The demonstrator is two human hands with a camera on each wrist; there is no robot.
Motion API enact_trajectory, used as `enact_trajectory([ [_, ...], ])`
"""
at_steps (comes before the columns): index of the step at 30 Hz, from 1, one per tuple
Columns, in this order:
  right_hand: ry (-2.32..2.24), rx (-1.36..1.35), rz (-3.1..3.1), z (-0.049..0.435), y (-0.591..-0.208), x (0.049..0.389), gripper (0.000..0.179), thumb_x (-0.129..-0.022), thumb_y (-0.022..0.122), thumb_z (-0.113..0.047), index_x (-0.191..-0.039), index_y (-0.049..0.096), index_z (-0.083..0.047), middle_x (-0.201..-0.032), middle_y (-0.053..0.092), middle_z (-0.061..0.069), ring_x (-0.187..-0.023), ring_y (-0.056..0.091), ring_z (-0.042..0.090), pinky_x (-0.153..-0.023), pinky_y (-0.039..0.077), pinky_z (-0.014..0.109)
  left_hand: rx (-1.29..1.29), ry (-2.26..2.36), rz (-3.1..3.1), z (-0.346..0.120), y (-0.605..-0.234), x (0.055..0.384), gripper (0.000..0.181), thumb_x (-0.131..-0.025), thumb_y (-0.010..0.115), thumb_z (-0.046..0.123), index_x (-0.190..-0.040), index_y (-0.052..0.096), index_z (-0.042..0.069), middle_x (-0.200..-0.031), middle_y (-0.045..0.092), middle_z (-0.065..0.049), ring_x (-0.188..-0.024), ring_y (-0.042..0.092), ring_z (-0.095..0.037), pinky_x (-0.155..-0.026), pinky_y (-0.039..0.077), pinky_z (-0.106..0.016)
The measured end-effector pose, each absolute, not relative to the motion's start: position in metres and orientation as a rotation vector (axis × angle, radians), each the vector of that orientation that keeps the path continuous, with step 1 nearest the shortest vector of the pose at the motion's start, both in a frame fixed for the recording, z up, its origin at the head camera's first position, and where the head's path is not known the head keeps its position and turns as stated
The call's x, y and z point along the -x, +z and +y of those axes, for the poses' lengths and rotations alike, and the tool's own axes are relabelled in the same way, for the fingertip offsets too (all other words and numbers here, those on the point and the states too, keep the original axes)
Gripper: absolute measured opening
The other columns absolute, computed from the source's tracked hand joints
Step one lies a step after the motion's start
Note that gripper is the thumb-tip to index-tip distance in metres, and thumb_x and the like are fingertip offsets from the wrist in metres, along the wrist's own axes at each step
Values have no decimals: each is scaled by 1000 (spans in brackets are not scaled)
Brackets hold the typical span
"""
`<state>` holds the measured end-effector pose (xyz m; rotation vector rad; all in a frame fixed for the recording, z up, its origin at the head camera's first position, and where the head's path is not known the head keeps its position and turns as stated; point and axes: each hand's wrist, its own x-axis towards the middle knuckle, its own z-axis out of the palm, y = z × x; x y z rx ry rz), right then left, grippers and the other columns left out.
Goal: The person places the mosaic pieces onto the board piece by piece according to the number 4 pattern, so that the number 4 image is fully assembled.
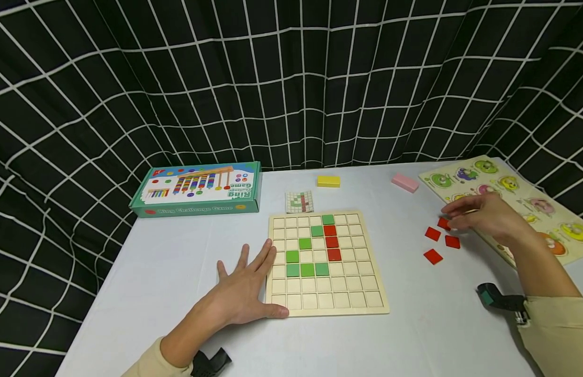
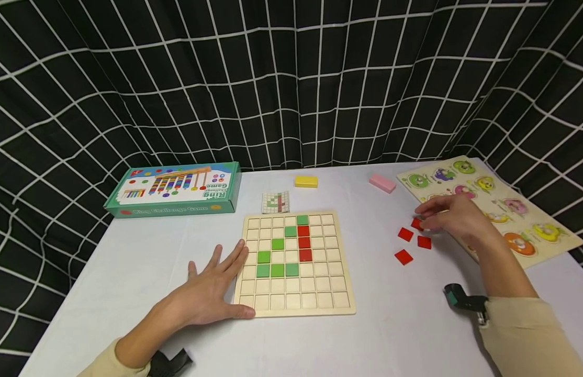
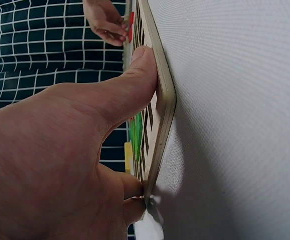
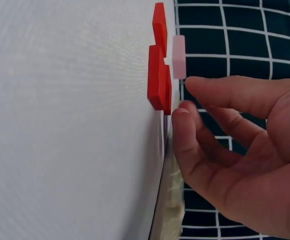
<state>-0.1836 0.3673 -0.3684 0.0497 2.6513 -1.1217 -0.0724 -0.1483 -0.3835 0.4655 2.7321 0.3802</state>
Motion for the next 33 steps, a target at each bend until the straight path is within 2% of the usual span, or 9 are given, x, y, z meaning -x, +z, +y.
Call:
enact_trajectory([
  [5, -1080, -38, 2671, 366, -372, 183, 49, -89, 81, -12, -130, 64, 10, -110, 69, 12, -83, 63, 11, -72, 59, 28, -467, 370, 2736, -148, -384, 72, 127, -74, 77, 77, -169, 16, 19, -177, 3, 7, -160, 9, -49, -102, 13, -93],
  [11, -983, -43, 2691, 364, -371, 181, 51, -88, 82, -14, -130, 65, 8, -115, 66, 18, -90, 57, 14, -72, 57, 26, -467, 369, 2735, -149, -383, 72, 127, -74, 77, 77, -169, 16, 19, -177, 3, 7, -160, 9, -48, -102, 13, -92],
  [17, -943, -74, 2691, 363, -370, 183, 49, -86, 83, -15, -128, 68, 4, -112, 65, 16, -94, 54, 20, -71, 55, 28, -469, 369, 2737, -148, -383, 73, 127, -74, 77, 77, -169, 16, 18, -177, 4, 7, -160, 10, -49, -102, 13, -93],
  [26, -992, -76, 2663, 364, -372, 185, 50, -87, 83, -15, -129, 68, 6, -111, 68, 15, -85, 61, 15, -71, 58, 27, -467, 364, 2736, -148, -382, 73, 127, -74, 77, 78, -169, 16, 19, -177, 3, 8, -160, 10, -48, -102, 13, -93],
  [33, -993, -57, 2665, 363, -372, 183, 51, -89, 82, -22, -132, 68, 3, -114, 71, 12, -90, 60, 13, -72, 55, 30, -466, 364, 2740, -148, -383, 72, 127, -74, 77, 77, -169, 17, 18, -177, 4, 7, -159, 11, -49, -102, 13, -93],
])
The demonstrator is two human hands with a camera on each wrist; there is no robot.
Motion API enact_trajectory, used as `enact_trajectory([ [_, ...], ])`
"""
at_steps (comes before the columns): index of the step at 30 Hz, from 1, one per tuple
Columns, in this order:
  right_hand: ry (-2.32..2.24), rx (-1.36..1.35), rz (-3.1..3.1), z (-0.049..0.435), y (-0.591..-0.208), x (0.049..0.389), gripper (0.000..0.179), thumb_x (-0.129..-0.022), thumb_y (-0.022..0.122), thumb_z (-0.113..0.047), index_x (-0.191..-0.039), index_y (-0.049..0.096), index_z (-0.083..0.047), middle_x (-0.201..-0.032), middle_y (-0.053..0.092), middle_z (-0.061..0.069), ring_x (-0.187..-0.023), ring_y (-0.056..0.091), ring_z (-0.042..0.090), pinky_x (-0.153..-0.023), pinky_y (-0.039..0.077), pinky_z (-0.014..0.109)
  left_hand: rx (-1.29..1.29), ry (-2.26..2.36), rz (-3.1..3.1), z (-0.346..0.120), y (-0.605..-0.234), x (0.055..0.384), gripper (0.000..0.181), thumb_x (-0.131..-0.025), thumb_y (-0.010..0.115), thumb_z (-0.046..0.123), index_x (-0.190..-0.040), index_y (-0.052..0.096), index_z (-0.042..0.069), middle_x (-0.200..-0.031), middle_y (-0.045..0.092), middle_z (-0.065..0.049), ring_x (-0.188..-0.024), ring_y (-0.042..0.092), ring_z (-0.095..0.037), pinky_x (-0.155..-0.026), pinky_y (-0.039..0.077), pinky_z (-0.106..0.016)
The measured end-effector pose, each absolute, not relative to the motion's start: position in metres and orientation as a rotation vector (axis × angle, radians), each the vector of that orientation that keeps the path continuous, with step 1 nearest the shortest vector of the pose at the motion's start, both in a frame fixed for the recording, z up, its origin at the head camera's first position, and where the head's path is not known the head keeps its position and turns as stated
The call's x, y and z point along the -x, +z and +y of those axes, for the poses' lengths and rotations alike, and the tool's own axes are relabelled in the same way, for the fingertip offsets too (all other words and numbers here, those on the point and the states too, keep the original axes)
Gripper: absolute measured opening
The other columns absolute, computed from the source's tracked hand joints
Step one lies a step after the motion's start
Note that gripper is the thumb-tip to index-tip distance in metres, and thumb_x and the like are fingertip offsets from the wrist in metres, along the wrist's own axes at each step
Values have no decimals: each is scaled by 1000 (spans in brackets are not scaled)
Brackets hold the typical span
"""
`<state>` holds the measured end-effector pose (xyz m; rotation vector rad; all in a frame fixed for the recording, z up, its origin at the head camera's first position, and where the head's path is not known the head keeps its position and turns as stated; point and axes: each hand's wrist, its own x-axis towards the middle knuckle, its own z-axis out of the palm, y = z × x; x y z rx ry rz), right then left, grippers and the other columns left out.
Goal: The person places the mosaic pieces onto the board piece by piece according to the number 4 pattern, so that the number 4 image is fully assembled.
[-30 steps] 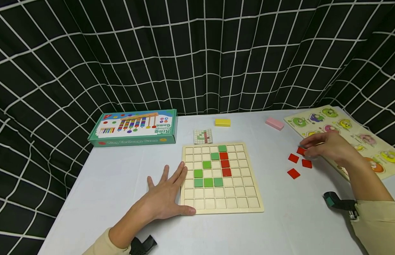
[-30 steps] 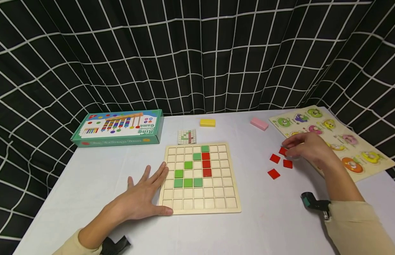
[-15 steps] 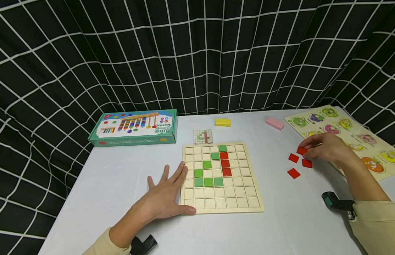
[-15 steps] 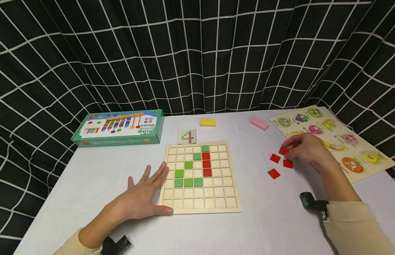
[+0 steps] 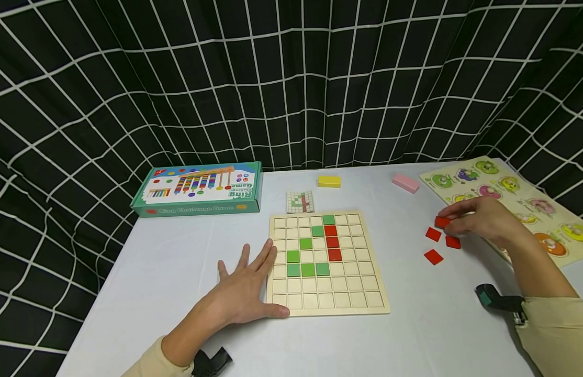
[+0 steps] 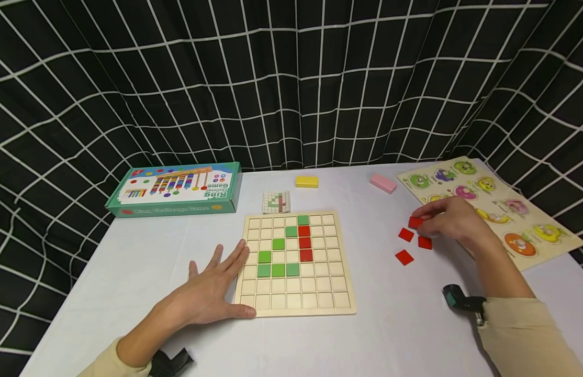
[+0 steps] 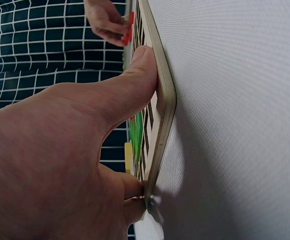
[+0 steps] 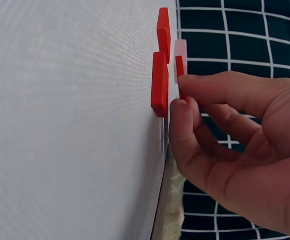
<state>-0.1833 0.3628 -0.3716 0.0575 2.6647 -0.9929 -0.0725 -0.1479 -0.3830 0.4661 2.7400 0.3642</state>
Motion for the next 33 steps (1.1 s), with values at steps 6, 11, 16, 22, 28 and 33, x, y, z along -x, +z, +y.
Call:
enact_trajectory([
  [6, -1061, -26, 2634, 362, -370, 184, 52, -90, 82, -24, -134, 68, 2, -116, 72, 7, -94, 58, 7, -75, 55, 30, -461, 366, 2740, -148, -383, 73, 127, -74, 78, 77, -169, 17, 18, -177, 4, 7, -159, 11, -50, -101, 14, -93],
  [11, -1165, -26, 2552, 361, -370, 186, 54, -91, 82, -25, -136, 67, 1, -112, 71, -3, -97, 59, 6, -80, 56, 28, -459, 362, 2738, -149, -382, 73, 127, -74, 77, 78, -169, 16, 19, -177, 3, 7, -160, 10, -49, -102, 13, -93],
  [16, -1235, -39, 2496, 356, -371, 186, 51, -91, 82, -26, -134, 68, -2, -108, 70, -7, -98, 59, 9, -82, 56, 29, -458, 362, 2730, -149, -383, 73, 128, -74, 75, 79, -169, 15, 19, -177, 2, 7, -160, 8, -48, -102, 12, -93],
  [22, -1264, -4, 2480, 333, -365, 182, 50, -93, 79, -24, -137, 67, -3, -111, 71, -5, -99, 61, 12, -81, 58, 31, -465, 343, 2732, -149, -383, 73, 128, -74, 75, 80, -169, 15, 19, -177, 2, 8, -160, 8, -48, -102, 13, -92],
  [28, -1254, 92, 2489, 298, -354, 176, 47, -93, 78, -18, -135, 67, 0, -117, 70, 7, -98, 61, 17, -77, 57, 33, -466, 358, 2734, -149, -382, 73, 127, -75, 76, 78, -169, 15, 19, -177, 2, 8, -160, 8, -48, -102, 13, -92],
  [33, -1305, 146, 2447, 271, -346, 168, 44, -89, 81, -14, -130, 70, 0, -114, 73, 6, -98, 63, 18, -79, 57, 31, -464, 367, 2734, -149, -382, 72, 127, -75, 77, 77, -169, 15, 19, -177, 3, 7, -160, 8, -48, -103, 12, -92],
])
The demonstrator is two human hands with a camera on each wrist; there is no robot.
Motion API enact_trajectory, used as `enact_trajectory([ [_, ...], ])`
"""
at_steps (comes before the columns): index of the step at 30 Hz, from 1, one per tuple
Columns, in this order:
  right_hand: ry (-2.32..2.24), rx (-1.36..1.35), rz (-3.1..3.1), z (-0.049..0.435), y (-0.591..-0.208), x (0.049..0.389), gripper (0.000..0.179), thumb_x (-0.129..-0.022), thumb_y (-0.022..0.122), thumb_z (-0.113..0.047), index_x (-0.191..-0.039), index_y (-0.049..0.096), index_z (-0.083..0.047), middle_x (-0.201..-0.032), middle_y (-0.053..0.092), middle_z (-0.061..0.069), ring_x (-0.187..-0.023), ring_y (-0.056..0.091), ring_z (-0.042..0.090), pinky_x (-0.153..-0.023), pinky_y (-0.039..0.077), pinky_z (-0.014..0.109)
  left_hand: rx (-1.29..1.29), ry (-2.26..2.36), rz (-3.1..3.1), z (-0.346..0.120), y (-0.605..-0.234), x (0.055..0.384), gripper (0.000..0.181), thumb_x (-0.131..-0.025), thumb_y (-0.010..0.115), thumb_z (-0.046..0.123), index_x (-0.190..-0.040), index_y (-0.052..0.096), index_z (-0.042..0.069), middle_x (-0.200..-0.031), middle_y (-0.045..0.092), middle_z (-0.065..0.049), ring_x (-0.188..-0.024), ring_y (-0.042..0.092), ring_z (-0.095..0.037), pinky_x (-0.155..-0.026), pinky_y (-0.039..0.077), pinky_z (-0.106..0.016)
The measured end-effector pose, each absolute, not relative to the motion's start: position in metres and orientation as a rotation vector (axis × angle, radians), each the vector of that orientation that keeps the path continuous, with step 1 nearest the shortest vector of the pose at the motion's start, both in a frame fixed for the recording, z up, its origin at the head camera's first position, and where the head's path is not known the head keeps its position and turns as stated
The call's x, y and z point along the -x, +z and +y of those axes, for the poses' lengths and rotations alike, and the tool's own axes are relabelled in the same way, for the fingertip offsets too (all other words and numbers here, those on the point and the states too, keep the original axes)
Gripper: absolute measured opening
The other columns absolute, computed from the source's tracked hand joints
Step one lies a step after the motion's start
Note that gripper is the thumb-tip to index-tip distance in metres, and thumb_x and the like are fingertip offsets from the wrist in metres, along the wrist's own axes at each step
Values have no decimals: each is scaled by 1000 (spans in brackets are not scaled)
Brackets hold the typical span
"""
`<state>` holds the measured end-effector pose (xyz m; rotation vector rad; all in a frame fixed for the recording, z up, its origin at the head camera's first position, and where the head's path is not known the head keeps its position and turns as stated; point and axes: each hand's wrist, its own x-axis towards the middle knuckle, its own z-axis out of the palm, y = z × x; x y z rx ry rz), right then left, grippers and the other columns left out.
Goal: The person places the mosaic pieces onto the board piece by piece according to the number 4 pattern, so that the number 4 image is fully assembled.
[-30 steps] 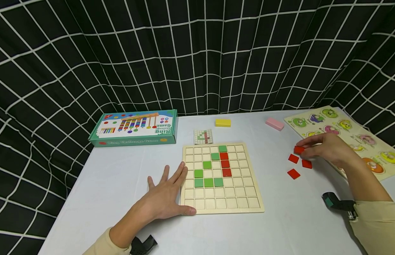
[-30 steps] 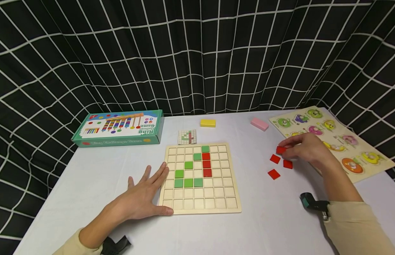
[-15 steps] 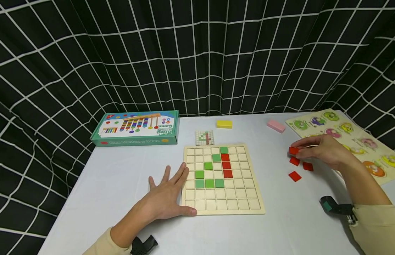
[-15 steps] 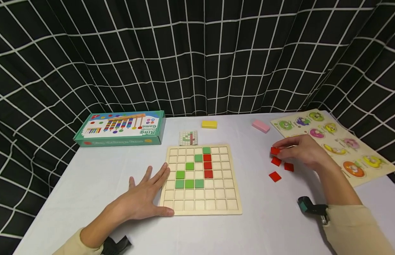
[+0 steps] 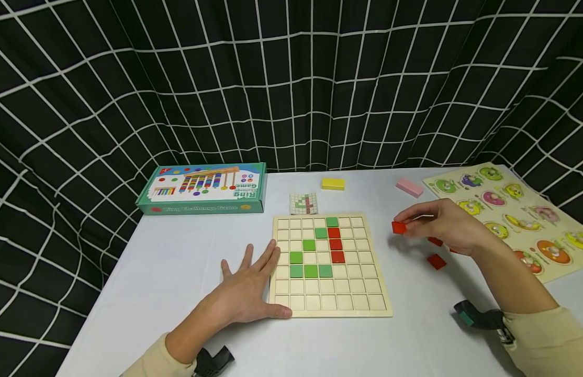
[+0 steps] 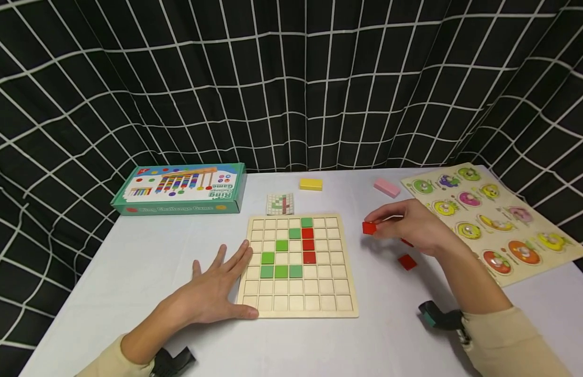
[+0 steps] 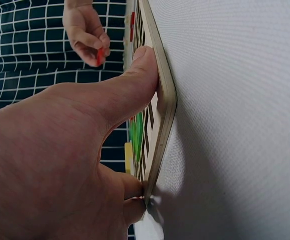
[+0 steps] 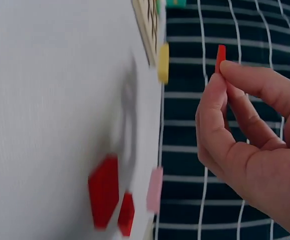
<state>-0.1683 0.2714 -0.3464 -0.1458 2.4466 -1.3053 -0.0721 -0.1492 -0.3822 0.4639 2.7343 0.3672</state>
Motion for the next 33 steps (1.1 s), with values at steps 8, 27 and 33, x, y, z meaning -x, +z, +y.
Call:
enact_trajectory([
  [8, -1391, 243, 2352, 236, -344, 152, 41, -82, 84, -7, -120, 74, 2, -104, 76, 5, -92, 69, 16, -81, 56, 25, -462, 371, 2735, -149, -382, 72, 127, -75, 77, 76, -169, 15, 18, -177, 4, 6, -160, 8, -49, -103, 12, -92],
  [27, -1364, 327, 2223, 176, -360, 137, 31, -76, 85, 2, -106, 76, 1, -92, 70, 11, -85, 63, 22, -75, 55, 25, -464, 366, 2731, -148, -381, 72, 127, -75, 78, 76, -169, 16, 17, -177, 4, 6, -159, 9, -49, -102, 12, -93],
  [33, -1318, 361, 2229, 165, -365, 134, 31, -75, 83, 3, -105, 76, -1, -92, 71, 11, -85, 63, 22, -73, 56, 25, -463, 366, 2729, -148, -382, 73, 127, -75, 78, 76, -169, 16, 17, -177, 3, 6, -159, 8, -49, -102, 12, -93],
])
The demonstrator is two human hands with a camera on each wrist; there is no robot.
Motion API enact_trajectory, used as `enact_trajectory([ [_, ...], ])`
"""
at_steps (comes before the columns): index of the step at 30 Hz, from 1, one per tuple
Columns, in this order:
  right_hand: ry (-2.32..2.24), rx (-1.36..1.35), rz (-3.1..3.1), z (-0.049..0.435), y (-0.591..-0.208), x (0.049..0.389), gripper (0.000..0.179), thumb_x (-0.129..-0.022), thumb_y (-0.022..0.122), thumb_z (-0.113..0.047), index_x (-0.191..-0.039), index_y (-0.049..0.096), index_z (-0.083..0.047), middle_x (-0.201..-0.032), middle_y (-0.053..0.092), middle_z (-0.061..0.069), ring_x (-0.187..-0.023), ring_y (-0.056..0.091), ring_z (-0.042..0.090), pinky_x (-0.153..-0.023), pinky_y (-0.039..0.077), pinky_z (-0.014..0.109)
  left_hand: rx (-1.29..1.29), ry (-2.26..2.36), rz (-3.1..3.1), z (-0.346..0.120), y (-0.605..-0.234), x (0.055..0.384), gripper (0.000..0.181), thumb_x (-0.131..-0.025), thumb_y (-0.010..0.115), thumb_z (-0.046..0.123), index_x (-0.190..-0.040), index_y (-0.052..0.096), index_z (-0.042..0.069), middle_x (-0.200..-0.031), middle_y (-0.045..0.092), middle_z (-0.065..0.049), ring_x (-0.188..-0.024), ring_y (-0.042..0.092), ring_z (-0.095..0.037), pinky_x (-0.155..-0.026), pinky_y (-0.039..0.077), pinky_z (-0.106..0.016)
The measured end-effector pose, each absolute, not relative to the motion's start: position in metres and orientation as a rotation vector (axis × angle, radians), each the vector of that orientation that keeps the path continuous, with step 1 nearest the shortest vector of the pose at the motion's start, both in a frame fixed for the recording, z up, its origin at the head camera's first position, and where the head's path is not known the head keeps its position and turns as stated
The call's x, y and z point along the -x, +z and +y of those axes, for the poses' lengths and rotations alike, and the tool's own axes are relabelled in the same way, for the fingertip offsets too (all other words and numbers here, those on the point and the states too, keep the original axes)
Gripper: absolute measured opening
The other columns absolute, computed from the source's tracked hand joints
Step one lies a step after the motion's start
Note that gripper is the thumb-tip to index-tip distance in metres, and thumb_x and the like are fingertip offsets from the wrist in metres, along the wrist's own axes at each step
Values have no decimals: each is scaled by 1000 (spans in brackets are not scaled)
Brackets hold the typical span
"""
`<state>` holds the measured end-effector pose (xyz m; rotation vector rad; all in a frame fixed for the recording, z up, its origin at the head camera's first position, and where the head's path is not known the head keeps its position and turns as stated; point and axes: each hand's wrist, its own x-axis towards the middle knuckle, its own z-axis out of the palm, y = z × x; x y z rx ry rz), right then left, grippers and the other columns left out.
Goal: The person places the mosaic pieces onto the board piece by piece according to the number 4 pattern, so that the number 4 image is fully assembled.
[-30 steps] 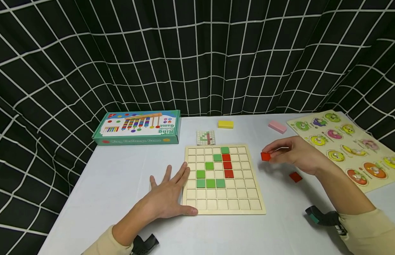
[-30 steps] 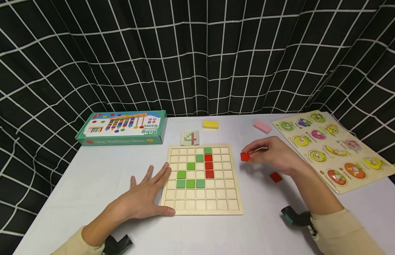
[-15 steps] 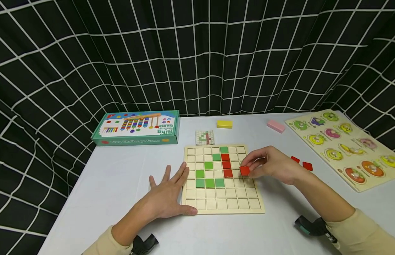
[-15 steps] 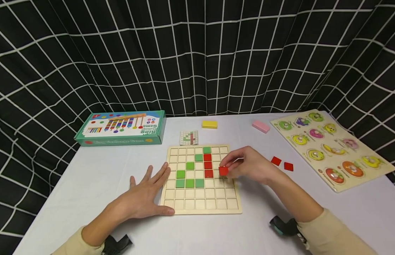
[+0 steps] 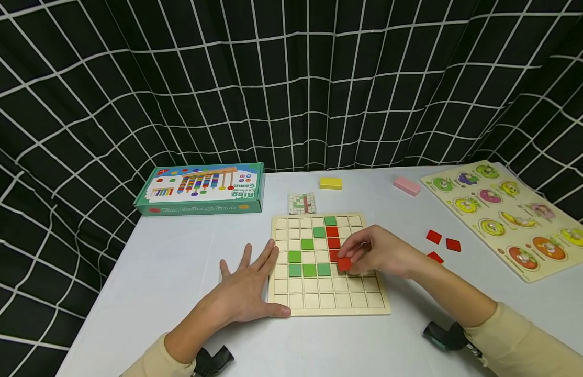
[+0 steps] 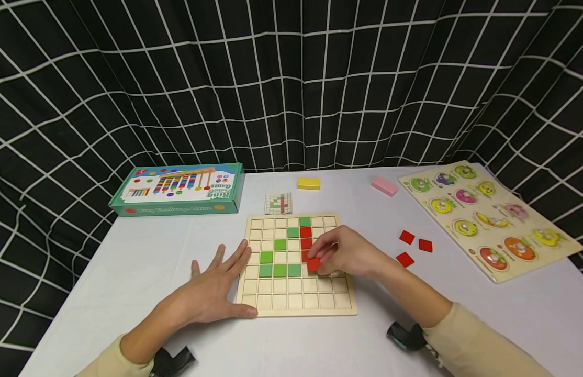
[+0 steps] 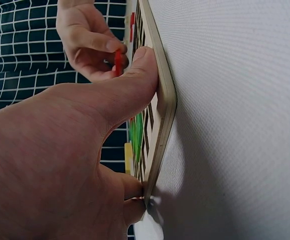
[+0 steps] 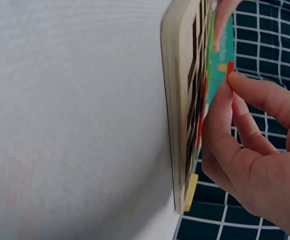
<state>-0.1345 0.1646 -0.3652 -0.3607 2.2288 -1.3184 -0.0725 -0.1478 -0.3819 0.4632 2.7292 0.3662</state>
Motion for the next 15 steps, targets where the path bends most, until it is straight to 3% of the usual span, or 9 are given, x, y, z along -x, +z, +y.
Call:
enact_trajectory([
  [15, -1172, 450, 2361, 149, -367, 131, 27, -74, 83, 5, -99, 78, -5, -88, 71, 7, -81, 62, 19, -71, 55, 24, -464, 372, 2732, -148, -382, 73, 127, -75, 77, 76, -169, 16, 17, -177, 4, 5, -159, 8, -50, -102, 12, -93],
])
